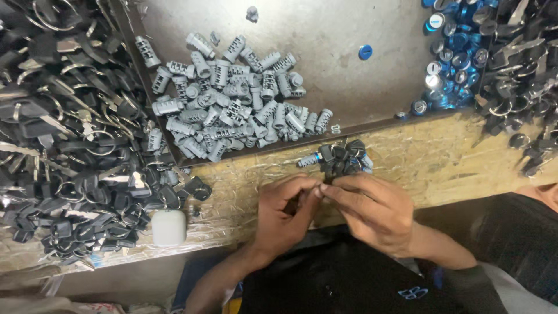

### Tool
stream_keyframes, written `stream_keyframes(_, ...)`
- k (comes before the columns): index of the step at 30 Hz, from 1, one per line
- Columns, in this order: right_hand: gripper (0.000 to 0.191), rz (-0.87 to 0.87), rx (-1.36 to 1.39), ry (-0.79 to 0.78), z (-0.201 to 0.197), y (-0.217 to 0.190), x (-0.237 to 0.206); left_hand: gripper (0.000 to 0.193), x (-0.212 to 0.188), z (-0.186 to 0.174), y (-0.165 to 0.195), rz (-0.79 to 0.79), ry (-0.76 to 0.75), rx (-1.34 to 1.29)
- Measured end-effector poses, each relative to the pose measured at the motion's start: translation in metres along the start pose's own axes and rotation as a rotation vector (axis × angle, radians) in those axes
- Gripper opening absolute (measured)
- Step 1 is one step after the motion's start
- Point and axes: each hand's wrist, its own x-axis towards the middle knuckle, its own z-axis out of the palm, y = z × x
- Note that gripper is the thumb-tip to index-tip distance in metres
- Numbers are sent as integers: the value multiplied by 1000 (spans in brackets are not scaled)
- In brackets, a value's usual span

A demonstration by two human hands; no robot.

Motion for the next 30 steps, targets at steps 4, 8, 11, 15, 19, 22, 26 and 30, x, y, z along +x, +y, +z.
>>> stream_keyframes(4, 24, 56, 117, -135, -33, 23, 55, 7, 0, 3, -9, -83, 110, -259)
stream_keyframes(8, 32, -56, -45, -257, -36, 43, 82, 7, -5, 1, -13, 26, 90, -141)
stream_keyframes(11, 32, 78, -42, -276, -39, 42, 79, 7, -6, 1, -14, 38, 98, -98)
stream_keyframes(15, 48, 10, -535, -233, -44, 39, 73, 9, 1, 6, -9, -94, 87, -334)
stream_keyframes(19, 47, 65, -269, -104, -46, 31, 48, 17, 10, 10, 6, -184, -52, -441)
stream_keyframes(22, 36, 180, 446, 36, -32, 24, 9, 19, 13, 8, 22, -197, -224, -523)
stream_keyframes(26, 21, 356, 975, 205, 2, 31, -33, 18, 12, 11, 33, -338, -278, -724)
stream_keyframes(30, 22, 316, 773, 248, 13, 38, -48, 18, 11, 13, 33, -394, -230, -644)
